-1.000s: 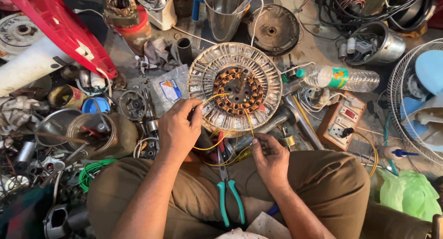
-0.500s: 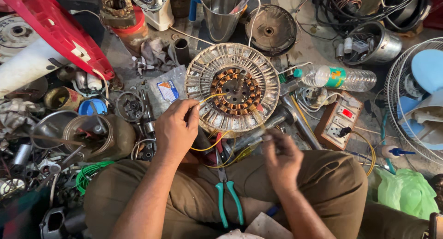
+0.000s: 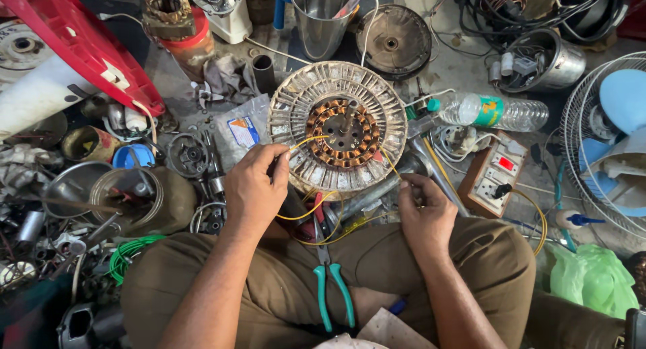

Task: The person sits on the floor of a cluttered repair workshop and works on a ceiling fan motor stator, routing and connecting yellow wires around the copper windings and using a yellow-handled screwdriver to work on the winding connections. They hold and reposition the wire ends with both hands throughout the clip.

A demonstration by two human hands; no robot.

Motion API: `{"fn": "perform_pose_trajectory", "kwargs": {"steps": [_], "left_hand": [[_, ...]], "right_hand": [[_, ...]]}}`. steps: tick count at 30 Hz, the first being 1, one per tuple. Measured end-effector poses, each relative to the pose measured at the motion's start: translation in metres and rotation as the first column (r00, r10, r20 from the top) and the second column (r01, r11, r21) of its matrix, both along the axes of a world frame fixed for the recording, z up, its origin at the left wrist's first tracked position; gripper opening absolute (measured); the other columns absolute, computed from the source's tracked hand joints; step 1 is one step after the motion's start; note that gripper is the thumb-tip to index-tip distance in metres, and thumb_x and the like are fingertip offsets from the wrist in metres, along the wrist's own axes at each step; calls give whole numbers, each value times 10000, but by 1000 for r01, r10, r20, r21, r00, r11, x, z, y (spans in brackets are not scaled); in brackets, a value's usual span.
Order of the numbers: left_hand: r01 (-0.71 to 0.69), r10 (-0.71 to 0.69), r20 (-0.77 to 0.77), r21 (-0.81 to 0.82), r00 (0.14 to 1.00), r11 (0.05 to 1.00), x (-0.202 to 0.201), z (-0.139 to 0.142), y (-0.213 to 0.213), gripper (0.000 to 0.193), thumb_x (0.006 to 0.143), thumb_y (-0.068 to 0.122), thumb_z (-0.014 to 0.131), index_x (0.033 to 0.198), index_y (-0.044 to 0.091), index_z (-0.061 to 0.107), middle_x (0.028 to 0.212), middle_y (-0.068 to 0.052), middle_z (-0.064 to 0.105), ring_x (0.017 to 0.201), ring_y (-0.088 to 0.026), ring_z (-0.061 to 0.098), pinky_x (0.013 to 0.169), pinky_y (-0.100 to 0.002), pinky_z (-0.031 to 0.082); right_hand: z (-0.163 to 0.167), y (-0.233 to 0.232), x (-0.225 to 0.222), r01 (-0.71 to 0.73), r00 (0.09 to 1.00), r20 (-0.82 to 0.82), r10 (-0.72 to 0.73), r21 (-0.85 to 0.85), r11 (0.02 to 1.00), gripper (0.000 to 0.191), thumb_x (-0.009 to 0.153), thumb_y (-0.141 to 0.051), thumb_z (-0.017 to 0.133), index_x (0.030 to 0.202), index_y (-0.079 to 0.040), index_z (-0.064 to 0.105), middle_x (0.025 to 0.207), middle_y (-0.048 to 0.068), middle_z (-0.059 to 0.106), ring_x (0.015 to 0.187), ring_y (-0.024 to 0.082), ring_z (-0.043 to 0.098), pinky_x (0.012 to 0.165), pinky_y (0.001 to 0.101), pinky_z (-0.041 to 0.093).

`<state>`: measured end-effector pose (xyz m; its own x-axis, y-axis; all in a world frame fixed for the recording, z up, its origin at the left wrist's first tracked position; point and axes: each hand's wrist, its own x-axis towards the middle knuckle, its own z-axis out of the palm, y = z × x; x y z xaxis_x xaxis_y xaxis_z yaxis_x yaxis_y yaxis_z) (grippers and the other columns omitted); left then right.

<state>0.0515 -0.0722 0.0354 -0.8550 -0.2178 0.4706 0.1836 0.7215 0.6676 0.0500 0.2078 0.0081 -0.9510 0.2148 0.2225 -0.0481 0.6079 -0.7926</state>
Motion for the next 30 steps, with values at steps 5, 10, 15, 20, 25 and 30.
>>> {"fn": "perform_pose_trajectory", "kwargs": {"steps": [5, 10, 15, 20, 25, 30], "left_hand": [[-3, 3, 3, -4, 1000, 1000, 0, 2, 0, 100, 934, 136, 732, 1022, 97, 705, 956, -101, 741, 834, -338, 722, 700, -423, 561], [-22, 28, -111, 51, 993, 998, 4, 1, -2, 89, 984, 119, 712, 1053, 64, 698, 936, -113, 718, 830, -306, 714, 708, -404, 559], [-164, 134, 95, 633, 986, 757, 31, 2, -1, 102, 1051, 133, 685, 1100, 44, 676, 833, -54, 600, 661, -184, 533, 600, -375, 441], [-51, -252, -18, 963, 968, -266, 85, 13, 34, 87, 1024, 161, 582, 1078, 101, 613, 901, -73, 687, 785, -203, 689, 752, -392, 613], [-156, -219, 87, 935, 972, -319, 118, 16, 65, 159, 1052, 134, 528, 1143, 57, 635, 1100, -92, 733, 912, -168, 675, 834, -327, 550], [-246, -166, 199, 906, 966, -345, 112, 2, 60, 151, 1020, 148, 524, 1097, 134, 654, 937, -52, 710, 851, -176, 690, 805, -353, 564]], "right_hand": [[-1, 0, 2, 16, 996, 88, -16, -8, 1000, 163, 926, -158, 725, 1047, -58, 771, 659, -8, 608, 595, 54, 513, 566, 247, 445], [-4, 7, 1, 2, 1000, -2, -3, -217, 976, 155, 992, -113, 673, 1103, -30, 743, 780, -4, 659, 664, 47, 535, 598, 236, 430], [19, 12, 17, -75, 996, -81, 37, -547, 834, 228, 1055, -60, 562, 1248, -5, 670, 933, 15, 675, 789, 80, 617, 726, 233, 518], [45, -45, 75, -300, 954, -74, 291, -302, 905, 187, 940, -43, 686, 1127, -31, 680, 901, 32, 742, 783, 100, 706, 708, 255, 584], [61, -91, 87, -572, 795, -236, 558, 14, 820, 253, 862, -4, 736, 1104, -67, 693, 952, 84, 743, 857, 247, 734, 778, 344, 579], [67, -91, 80, -638, 683, -284, 673, 217, 739, 286, 855, -35, 746, 1132, -58, 677, 934, 106, 696, 857, 305, 673, 797, 430, 519]]}}
